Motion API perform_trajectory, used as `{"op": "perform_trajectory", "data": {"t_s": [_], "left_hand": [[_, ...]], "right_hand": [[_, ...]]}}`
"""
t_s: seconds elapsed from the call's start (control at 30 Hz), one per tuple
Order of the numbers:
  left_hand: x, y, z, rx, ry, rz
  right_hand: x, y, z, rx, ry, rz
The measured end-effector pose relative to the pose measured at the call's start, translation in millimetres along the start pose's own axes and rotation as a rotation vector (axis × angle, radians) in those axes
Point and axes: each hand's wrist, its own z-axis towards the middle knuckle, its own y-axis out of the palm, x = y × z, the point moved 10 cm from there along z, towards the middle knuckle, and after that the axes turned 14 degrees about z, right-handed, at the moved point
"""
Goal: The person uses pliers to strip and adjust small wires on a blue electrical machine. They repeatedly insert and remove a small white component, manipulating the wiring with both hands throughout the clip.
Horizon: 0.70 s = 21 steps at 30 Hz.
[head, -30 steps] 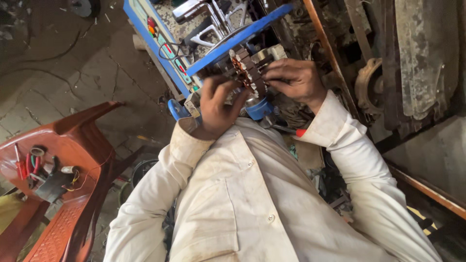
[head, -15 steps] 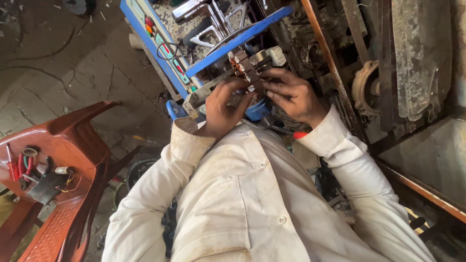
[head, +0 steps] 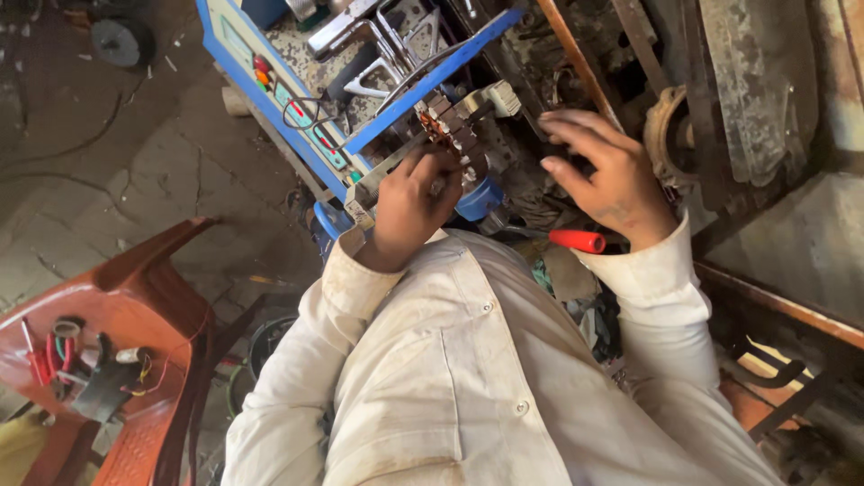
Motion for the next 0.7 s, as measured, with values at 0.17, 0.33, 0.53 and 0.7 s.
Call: {"op": "perform_trajectory", "data": {"t_s": [0.17, 0.33, 0.53, 0.7], "left_hand": [[1, 1, -8, -0.109, -0.087, 0.053], [14, -27, -12, -0.189, -0.119, -0.220], [3, -72, -31, -0.289, -0.047, -0.634], [-51, -104, -61, -0.377, -0.240, -0.661]], "right_hand": [[-31, 0, -16, 0.112, -0.017, 0.010], [-53, 46, -29, 0.196, 0.047, 0.104], [-75, 110, -12, 0.182, 0.050, 0.412], [-108, 166, 9, 0.037, 0.102, 0.478]]}}
